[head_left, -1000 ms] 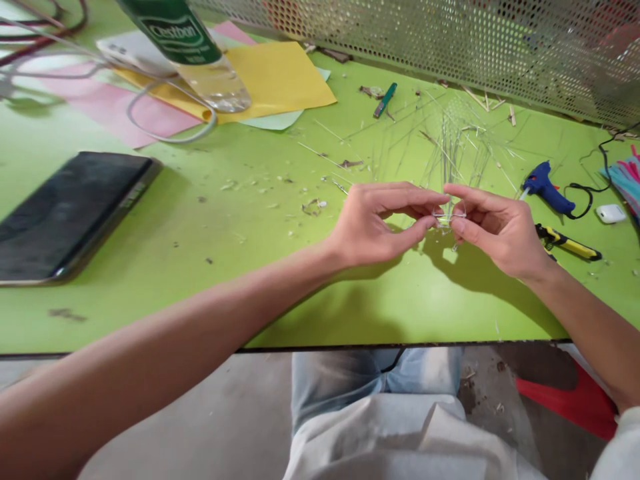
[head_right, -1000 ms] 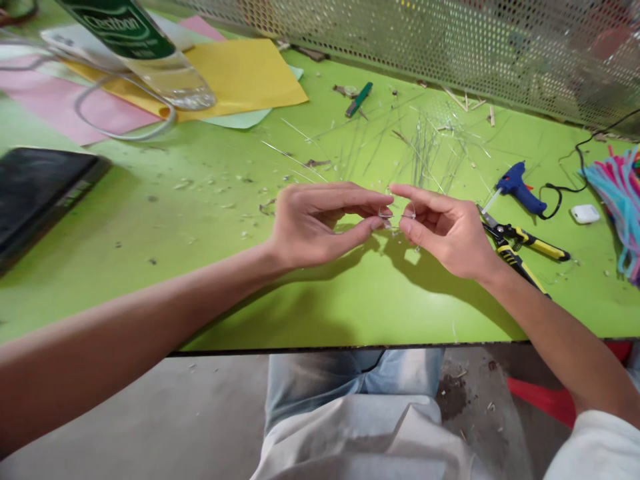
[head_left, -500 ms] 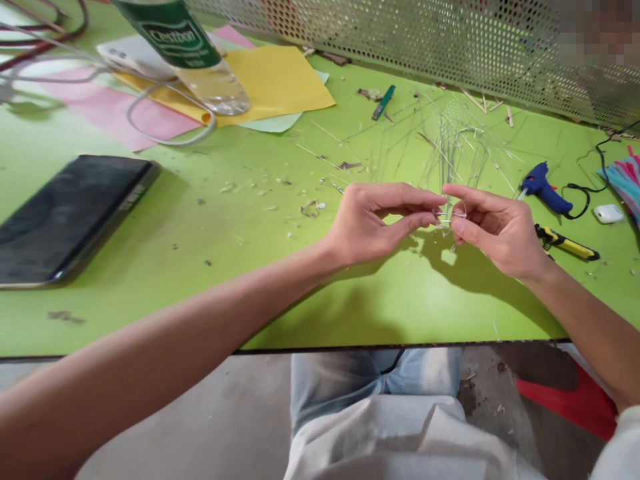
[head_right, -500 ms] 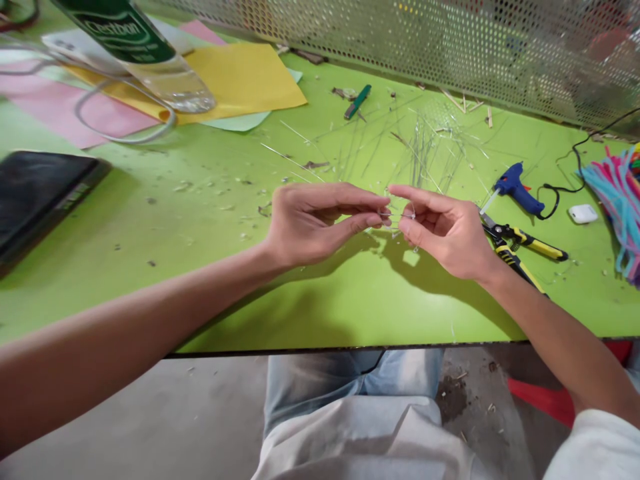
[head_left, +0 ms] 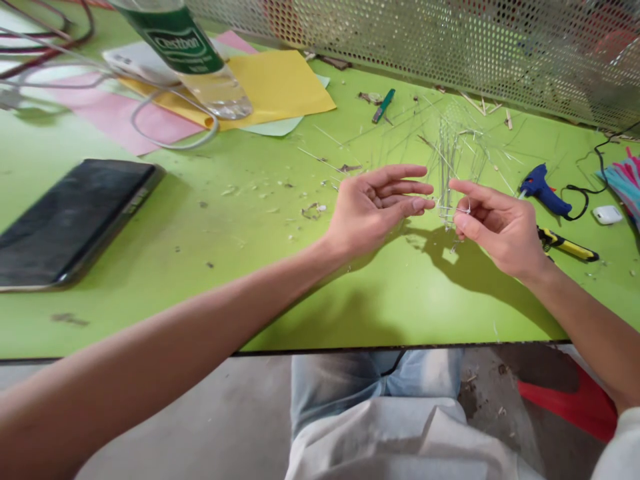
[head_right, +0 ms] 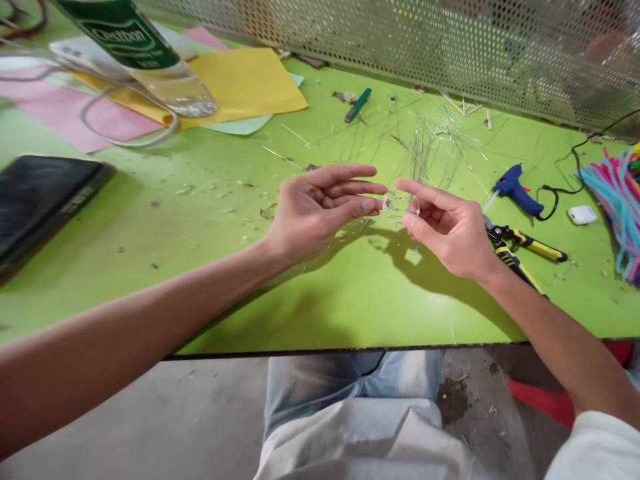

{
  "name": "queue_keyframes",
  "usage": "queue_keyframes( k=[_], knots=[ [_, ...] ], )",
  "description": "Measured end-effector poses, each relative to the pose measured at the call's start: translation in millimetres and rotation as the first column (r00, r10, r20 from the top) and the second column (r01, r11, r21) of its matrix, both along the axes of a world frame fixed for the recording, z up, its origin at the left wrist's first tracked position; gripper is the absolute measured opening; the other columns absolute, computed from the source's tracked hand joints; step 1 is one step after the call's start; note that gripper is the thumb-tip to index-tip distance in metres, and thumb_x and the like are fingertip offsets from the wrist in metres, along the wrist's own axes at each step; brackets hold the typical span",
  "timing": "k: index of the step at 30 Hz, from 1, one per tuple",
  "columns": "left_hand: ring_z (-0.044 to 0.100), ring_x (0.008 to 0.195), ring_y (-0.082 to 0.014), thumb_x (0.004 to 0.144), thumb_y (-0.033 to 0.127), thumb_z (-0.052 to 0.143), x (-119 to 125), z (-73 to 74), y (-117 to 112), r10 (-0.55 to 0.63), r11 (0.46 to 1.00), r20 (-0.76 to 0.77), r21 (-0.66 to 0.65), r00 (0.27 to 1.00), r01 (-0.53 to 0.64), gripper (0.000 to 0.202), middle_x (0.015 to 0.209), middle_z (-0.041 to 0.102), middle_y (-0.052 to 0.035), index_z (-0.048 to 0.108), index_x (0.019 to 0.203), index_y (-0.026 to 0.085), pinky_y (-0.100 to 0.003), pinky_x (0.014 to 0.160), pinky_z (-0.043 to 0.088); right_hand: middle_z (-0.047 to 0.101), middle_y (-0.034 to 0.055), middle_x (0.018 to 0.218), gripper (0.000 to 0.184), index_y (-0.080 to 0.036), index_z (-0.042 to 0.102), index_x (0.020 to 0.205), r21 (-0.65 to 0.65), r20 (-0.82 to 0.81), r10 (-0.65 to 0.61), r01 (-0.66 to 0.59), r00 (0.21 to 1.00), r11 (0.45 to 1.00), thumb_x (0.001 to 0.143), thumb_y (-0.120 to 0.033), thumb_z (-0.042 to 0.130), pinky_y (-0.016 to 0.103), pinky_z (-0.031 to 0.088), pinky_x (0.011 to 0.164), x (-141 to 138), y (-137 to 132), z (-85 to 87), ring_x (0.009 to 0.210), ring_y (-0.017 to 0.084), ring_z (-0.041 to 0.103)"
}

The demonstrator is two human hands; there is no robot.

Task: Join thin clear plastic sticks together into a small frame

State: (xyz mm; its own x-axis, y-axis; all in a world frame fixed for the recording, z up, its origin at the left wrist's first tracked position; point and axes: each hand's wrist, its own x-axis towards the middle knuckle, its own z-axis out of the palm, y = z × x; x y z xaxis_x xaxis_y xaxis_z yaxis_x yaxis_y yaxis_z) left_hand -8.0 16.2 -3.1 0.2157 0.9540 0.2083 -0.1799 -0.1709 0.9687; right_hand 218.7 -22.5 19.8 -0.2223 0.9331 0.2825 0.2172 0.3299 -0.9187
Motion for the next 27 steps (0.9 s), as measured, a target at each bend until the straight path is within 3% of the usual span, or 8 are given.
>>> queue_keyframes(
  k=[3,6,9,12,21,27],
  knots=[
    [0.078,0.066,-0.0171,0.07,0.036,0.1,0,3.6,-2,0.03,1.0,-0.041,0.001,0.999,-0.03,0.052,0.083,0.081,-0.0045,0.082,0.114,0.015,-0.026,0.064,0.066,0.072,0.0016,0.095,0.041,-0.026,0.078,0.135,0.014,0.012,-0.015,0.015,1.0,1.0,0.094,-0.032,0.081,0.028,0.06,0.066,0,0,-0.3,0.071,0.011,0.061],
    [0.066,0.05,-0.0116,0.072,0.047,0.1,-1,7.9,-5,0.046,0.999,-0.087,0.033,0.995,-0.043,0.041,0.066,0.072,-0.0006,0.082,0.091,0.015,-0.021,0.048,0.053,0.071,0.0014,0.094,0.041,-0.026,0.078,0.134,0.055,0.029,-0.046,0.044,0.999,0.998,0.094,-0.032,0.081,0.028,0.061,0.068,-2,-1,-0.1,0.073,0.011,0.063],
    [0.063,0.05,-0.0111,0.074,0.059,0.097,-1,10.2,-6,0.005,1.0,-0.093,0.019,0.996,-0.003,0.047,0.06,0.069,-0.0011,0.079,0.077,0.015,-0.021,0.047,0.051,0.072,0.0017,0.093,0.04,-0.025,0.079,0.134,0.108,0.031,-0.063,0.06,0.998,0.992,0.095,-0.029,0.079,0.028,0.062,0.072,-7,-4,0.9,0.076,0.012,0.064],
    [0.062,0.05,-0.0113,0.071,0.062,0.098,-1,9.7,-8,-0.049,0.999,-0.07,-0.013,0.996,0.048,0.05,0.06,0.07,-0.0016,0.082,0.08,0.016,-0.022,0.047,0.052,0.072,0.0027,0.094,0.037,-0.025,0.079,0.133,0.142,0.035,-0.052,0.046,0.998,0.989,0.096,-0.025,0.076,0.03,0.063,0.074,-10,-8,1.9,0.077,0.013,0.065],
    [0.065,0.051,-0.0144,0.074,0.054,0.098,1,7.5,-11,-0.089,0.996,-0.081,-0.033,0.993,0.087,0.04,0.063,0.074,-0.0034,0.084,0.082,0.017,-0.025,0.048,0.053,0.075,0.0058,0.097,0.035,-0.028,0.078,0.133,0.215,0.141,-0.104,0.072,0.984,0.974,0.099,-0.035,0.075,0.035,0.063,0.079,-11,-9,-1.6,0.086,0.019,0.068],
    [0.065,0.052,-0.0148,0.077,0.048,0.097,2,8.7,-12,-0.139,0.984,-0.057,-0.119,0.989,0.131,0.037,0.061,0.07,-0.0024,0.08,0.078,0.016,-0.027,0.05,0.054,0.076,0.0046,0.096,0.034,-0.03,0.079,0.132,0.282,0.159,-0.085,0.037,0.984,0.959,0.098,-0.025,0.073,0.036,0.062,0.079,-13,-10,-0.7,0.086,0.019,0.067]
  ],
)
